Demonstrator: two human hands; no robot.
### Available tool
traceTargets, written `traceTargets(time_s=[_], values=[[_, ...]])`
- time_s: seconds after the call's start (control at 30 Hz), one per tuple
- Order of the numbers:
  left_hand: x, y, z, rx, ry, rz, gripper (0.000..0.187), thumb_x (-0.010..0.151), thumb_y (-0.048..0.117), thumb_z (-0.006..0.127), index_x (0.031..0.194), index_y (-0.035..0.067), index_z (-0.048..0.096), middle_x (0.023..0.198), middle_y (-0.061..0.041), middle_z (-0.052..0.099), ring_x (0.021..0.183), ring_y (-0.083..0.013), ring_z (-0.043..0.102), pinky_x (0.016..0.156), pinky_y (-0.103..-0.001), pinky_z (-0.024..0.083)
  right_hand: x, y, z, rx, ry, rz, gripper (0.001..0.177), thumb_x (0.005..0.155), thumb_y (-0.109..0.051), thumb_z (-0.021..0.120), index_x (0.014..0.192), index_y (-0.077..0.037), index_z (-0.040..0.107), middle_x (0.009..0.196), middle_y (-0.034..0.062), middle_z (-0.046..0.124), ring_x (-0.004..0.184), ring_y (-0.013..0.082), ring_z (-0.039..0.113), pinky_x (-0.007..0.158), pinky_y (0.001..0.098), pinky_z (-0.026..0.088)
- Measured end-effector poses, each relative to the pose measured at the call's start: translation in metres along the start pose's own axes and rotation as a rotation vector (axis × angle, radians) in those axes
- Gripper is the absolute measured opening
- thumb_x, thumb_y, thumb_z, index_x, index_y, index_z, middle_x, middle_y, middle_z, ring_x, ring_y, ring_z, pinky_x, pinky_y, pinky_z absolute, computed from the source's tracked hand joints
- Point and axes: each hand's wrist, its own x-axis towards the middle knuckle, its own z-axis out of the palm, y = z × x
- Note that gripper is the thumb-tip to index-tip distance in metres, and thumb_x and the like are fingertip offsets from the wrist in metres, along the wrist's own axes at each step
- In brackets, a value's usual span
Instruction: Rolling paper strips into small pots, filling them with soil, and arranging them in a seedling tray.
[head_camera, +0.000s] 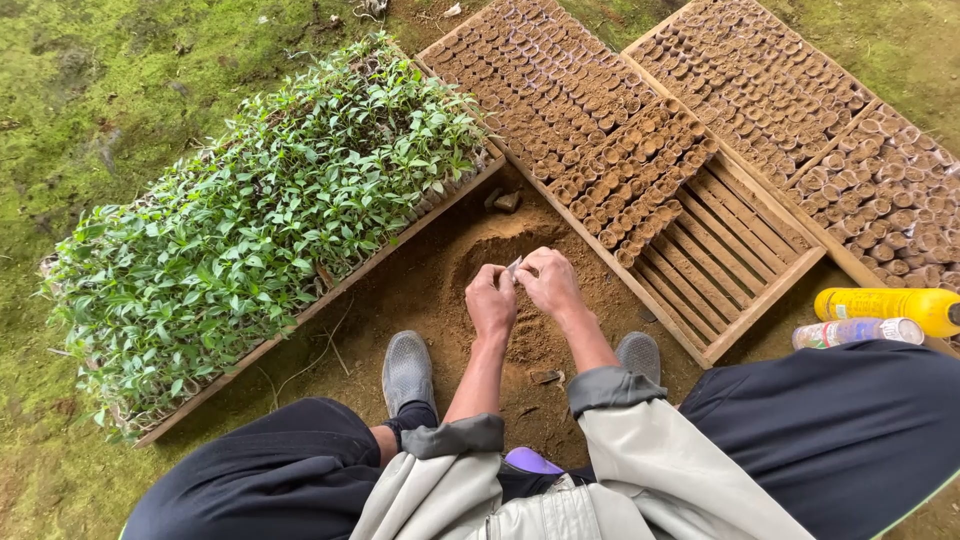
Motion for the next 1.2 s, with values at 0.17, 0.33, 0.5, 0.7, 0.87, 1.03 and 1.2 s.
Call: traceTargets(time_s=[0.17,0.33,0.5,0.7,0.87,1.03,1.2], values=[[0.003,-0.002,0.0,0.05,0.022,-0.074,0.007,0.087,0.022,0.07,0.087,0.017,0.075,0.076,-0.01,0.075,0.077,-0.0332,0.075,0.068,-0.045,0.057,-0.001,0.011,0.007,-0.085,0.007,0.099,0.014,0.085,-0.029,0.069,0.077,-0.02,0.075,0.085,0.0074,0.071,0.088,0.0335,0.07,0.079,0.0474,0.055],[-0.002,0.001,-0.001,0.057,0.003,-0.113,0.007,0.086,0.022,0.071,0.082,0.017,0.074,0.074,-0.008,0.074,0.074,-0.0312,0.074,0.065,-0.043,0.056,-0.008,0.0,0.017,0.021,0.027,0.164,0.015,0.086,-0.023,0.068,0.073,-0.019,0.075,0.071,0.0032,0.07,0.071,0.0236,0.068,0.068,0.0379,0.053],[0.002,-0.001,-0.009,0.033,0.045,-0.248,0.009,0.086,0.019,0.069,0.086,0.013,0.076,0.076,-0.015,0.074,0.081,-0.0388,0.074,0.071,-0.048,0.056,-0.012,0.004,0.029,0.01,0.043,0.213,0.02,0.087,-0.035,0.07,0.083,-0.016,0.077,0.08,0.0124,0.073,0.08,0.0344,0.072,0.072,0.0449,0.054],[0.017,-0.024,-0.012,0.044,0.082,-0.382,0.009,0.084,0.024,0.071,0.083,0.017,0.076,0.076,-0.012,0.075,0.081,-0.0363,0.074,0.072,-0.046,0.057,-0.027,0.023,0.056,-0.158,-0.067,0.344,0.037,0.093,-0.023,0.068,0.123,-0.001,0.069,0.118,0.0218,0.066,0.11,0.0366,0.069,0.093,0.0474,0.056],[0.028,-0.029,-0.023,0.052,0.112,-0.42,0.009,0.083,0.021,0.072,0.083,0.014,0.078,0.08,-0.015,0.074,0.084,-0.0375,0.074,0.076,-0.047,0.057,-0.019,-0.024,0.071,-0.229,-0.169,0.284,0.067,0.096,-0.02,0.066,0.149,0.01,0.039,0.149,0.0373,0.039,0.142,0.0503,0.04,0.117,0.0564,0.039],[0.042,-0.038,-0.021,0.097,0.107,-0.509,0.009,0.083,0.022,0.072,0.085,0.018,0.079,0.081,-0.012,0.077,0.089,-0.0357,0.075,0.079,-0.046,0.058,-0.019,-0.052,0.089,-0.319,-0.25,0.264,0.07,0.099,-0.018,0.064,0.153,0.013,0.032,0.153,0.0451,0.028,0.148,0.0544,0.028,0.118,0.0617,0.034],[0.05,-0.039,-0.021,0.075,0.127,-0.563,0.009,0.082,0.02,0.071,0.085,0.017,0.08,0.082,-0.014,0.077,0.091,-0.0366,0.075,0.08,-0.046,0.058,-0.048,-0.031,0.102,-1.089,-0.52,-0.444,0.048,0.099,-0.011,0.043,0.142,0.009,0.052,0.15,0.0275,0.049,0.147,0.045,0.033,0.125,0.0538,0.02]])
